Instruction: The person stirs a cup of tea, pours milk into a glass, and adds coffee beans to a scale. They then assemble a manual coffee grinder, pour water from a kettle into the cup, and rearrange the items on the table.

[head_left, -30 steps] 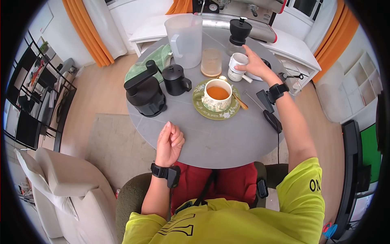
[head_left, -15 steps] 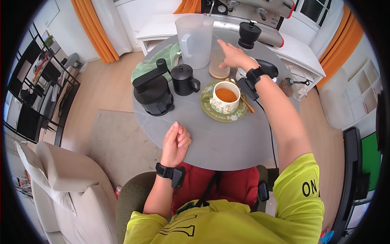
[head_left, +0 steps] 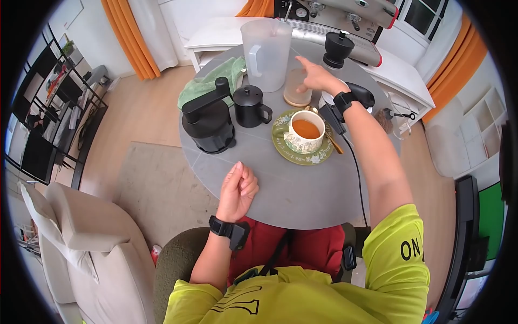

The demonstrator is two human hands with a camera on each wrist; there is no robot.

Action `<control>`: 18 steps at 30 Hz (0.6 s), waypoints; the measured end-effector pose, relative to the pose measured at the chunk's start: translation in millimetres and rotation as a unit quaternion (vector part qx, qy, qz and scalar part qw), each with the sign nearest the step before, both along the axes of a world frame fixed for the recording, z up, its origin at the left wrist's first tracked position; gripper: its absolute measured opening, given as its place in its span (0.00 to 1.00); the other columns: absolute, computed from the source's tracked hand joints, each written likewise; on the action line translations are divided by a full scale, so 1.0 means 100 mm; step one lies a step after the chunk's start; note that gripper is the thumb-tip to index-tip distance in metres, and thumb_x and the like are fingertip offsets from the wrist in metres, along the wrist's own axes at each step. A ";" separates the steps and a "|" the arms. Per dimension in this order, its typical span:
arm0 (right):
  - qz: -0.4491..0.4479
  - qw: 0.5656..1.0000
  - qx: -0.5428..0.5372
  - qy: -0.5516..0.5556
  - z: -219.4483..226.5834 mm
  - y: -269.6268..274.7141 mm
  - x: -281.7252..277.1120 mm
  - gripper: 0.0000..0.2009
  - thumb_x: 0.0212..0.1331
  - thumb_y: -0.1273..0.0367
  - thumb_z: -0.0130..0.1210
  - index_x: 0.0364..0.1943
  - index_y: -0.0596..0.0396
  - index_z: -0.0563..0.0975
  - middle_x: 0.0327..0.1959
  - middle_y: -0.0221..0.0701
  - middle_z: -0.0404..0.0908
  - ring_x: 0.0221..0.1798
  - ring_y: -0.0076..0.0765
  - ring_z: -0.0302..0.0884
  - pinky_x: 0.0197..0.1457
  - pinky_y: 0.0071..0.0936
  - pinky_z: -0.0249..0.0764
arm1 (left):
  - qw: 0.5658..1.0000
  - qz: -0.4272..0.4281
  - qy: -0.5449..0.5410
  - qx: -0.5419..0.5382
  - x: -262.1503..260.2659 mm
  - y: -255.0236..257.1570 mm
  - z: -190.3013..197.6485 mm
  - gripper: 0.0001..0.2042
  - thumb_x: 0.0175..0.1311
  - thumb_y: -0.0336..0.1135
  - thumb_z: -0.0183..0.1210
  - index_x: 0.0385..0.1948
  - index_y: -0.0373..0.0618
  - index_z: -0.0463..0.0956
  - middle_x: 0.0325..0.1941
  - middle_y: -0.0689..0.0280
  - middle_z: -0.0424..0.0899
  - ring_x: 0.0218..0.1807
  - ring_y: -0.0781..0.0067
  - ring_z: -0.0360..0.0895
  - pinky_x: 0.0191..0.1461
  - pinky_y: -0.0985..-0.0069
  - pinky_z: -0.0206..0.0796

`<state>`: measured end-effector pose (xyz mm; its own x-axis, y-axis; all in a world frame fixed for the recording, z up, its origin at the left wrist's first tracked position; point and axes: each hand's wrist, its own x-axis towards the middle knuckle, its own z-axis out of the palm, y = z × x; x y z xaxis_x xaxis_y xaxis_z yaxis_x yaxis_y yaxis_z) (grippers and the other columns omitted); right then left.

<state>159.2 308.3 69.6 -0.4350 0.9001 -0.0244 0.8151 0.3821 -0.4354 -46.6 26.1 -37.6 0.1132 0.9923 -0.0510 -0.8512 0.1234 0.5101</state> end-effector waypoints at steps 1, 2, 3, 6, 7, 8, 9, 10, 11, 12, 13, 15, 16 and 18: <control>-0.004 1.000 0.021 0.002 0.00 -0.02 0.00 0.51 0.37 0.68 0.69 0.71 0.49 0.51 0.65 0.50 0.64 0.66 0.52 0.63 0.67 0.36 0.61 | 1.000 -0.001 -0.001 0.001 0.00 0.00 0.00 0.15 0.75 0.41 0.41 0.27 0.46 0.65 0.20 0.73 0.60 0.18 0.85 0.53 0.23 0.85 0.48; -0.009 0.999 0.042 0.004 0.00 -0.04 0.00 0.51 0.37 0.67 0.69 0.70 0.49 0.52 0.63 0.50 0.67 0.65 0.53 0.64 0.66 0.37 0.62 | 1.000 -0.001 0.001 0.001 0.00 0.00 0.01 0.15 0.75 0.41 0.41 0.27 0.46 0.65 0.20 0.73 0.60 0.18 0.85 0.53 0.23 0.85 0.48; -0.009 0.999 0.043 0.005 0.01 -0.06 0.00 0.51 0.37 0.67 0.69 0.70 0.49 0.52 0.63 0.50 0.67 0.65 0.53 0.64 0.66 0.37 0.62 | 1.000 -0.001 0.001 0.001 0.01 0.00 0.01 0.15 0.75 0.41 0.41 0.27 0.46 0.64 0.20 0.73 0.60 0.18 0.85 0.53 0.23 0.85 0.48; -0.060 0.995 0.081 -0.003 0.05 -0.14 -0.02 0.50 0.36 0.65 0.69 0.69 0.49 0.54 0.60 0.50 0.69 0.64 0.53 0.66 0.65 0.37 0.64 | 1.000 -0.003 0.000 0.000 0.00 0.01 0.01 0.15 0.75 0.41 0.41 0.27 0.46 0.64 0.20 0.73 0.60 0.18 0.85 0.53 0.23 0.85 0.48; -0.073 0.991 0.113 -0.013 0.09 -0.18 -0.02 0.49 0.35 0.64 0.69 0.68 0.49 0.55 0.59 0.51 0.69 0.63 0.53 0.67 0.65 0.38 0.64 | 1.000 -0.006 -0.003 -0.002 0.00 0.01 0.01 0.15 0.75 0.41 0.41 0.27 0.46 0.64 0.20 0.73 0.60 0.18 0.85 0.53 0.23 0.85 0.48; -0.087 0.985 0.145 -0.023 0.13 -0.22 -0.03 0.49 0.35 0.62 0.69 0.68 0.50 0.56 0.58 0.51 0.70 0.62 0.53 0.68 0.64 0.38 0.65 | 1.000 -0.008 -0.003 -0.003 0.01 0.01 0.00 0.15 0.75 0.41 0.41 0.27 0.46 0.64 0.20 0.73 0.60 0.18 0.85 0.53 0.23 0.85 0.48; -0.088 0.985 0.144 -0.024 0.15 -0.22 -0.01 0.49 0.35 0.62 0.69 0.68 0.50 0.56 0.58 0.51 0.70 0.62 0.53 0.68 0.64 0.38 0.65 | 1.000 -0.007 -0.007 -0.001 0.00 0.02 -0.01 0.15 0.75 0.41 0.41 0.27 0.46 0.64 0.20 0.73 0.60 0.18 0.85 0.53 0.23 0.85 0.48; -0.085 0.986 0.139 -0.028 0.19 -0.20 -0.01 0.49 0.34 0.62 0.69 0.68 0.50 0.56 0.58 0.51 0.70 0.62 0.53 0.68 0.64 0.39 0.65 | 1.000 -0.006 -0.011 0.001 0.00 0.02 -0.01 0.15 0.75 0.41 0.42 0.27 0.46 0.64 0.20 0.73 0.60 0.18 0.85 0.53 0.23 0.85 0.47; -0.082 0.987 0.135 -0.032 0.22 -0.19 -0.01 0.50 0.34 0.61 0.68 0.69 0.50 0.55 0.57 0.52 0.70 0.61 0.54 0.69 0.63 0.39 0.65 | 1.000 -0.007 -0.011 0.000 0.00 0.02 -0.01 0.15 0.75 0.41 0.42 0.27 0.46 0.64 0.20 0.73 0.60 0.18 0.85 0.53 0.23 0.85 0.47; -0.083 0.987 0.135 -0.032 0.21 -0.17 0.00 0.50 0.34 0.61 0.68 0.69 0.50 0.55 0.57 0.52 0.70 0.61 0.54 0.69 0.63 0.39 0.65 | 1.000 -0.007 -0.014 0.000 0.00 0.02 -0.01 0.14 0.75 0.41 0.42 0.27 0.46 0.64 0.20 0.73 0.60 0.18 0.85 0.53 0.23 0.85 0.47; -0.080 0.990 0.114 0.013 0.21 -0.15 0.01 0.50 0.33 0.61 0.68 0.69 0.52 0.55 0.57 0.51 0.70 0.59 0.55 0.70 0.62 0.39 0.67 | 1.000 -0.006 -0.017 0.000 0.00 0.02 -0.01 0.14 0.75 0.41 0.42 0.27 0.46 0.64 0.20 0.72 0.61 0.18 0.85 0.53 0.23 0.85 0.47; -0.078 0.991 0.092 0.059 0.20 -0.14 0.01 0.50 0.32 0.61 0.67 0.69 0.53 0.56 0.57 0.50 0.71 0.58 0.57 0.71 0.60 0.39 0.69 | 1.000 -0.007 -0.018 0.001 0.00 0.02 -0.01 0.14 0.75 0.40 0.42 0.27 0.46 0.64 0.20 0.72 0.61 0.18 0.85 0.53 0.23 0.85 0.47; -0.078 0.989 0.116 0.051 0.19 -0.14 -0.01 0.51 0.32 0.61 0.67 0.69 0.54 0.55 0.56 0.51 0.72 0.58 0.56 0.71 0.60 0.39 0.69 | 1.000 -0.006 -0.018 0.002 0.00 0.03 -0.01 0.14 0.75 0.40 0.42 0.27 0.46 0.64 0.20 0.72 0.61 0.18 0.85 0.53 0.23 0.85 0.47; -0.078 0.986 0.138 0.044 0.21 -0.18 -0.07 0.51 0.32 0.61 0.67 0.69 0.55 0.55 0.55 0.51 0.73 0.58 0.55 0.72 0.59 0.38 0.69 | 1.000 -0.004 -0.015 0.001 0.00 0.02 -0.01 0.14 0.75 0.40 0.41 0.27 0.46 0.64 0.20 0.72 0.61 0.18 0.85 0.53 0.23 0.85 0.47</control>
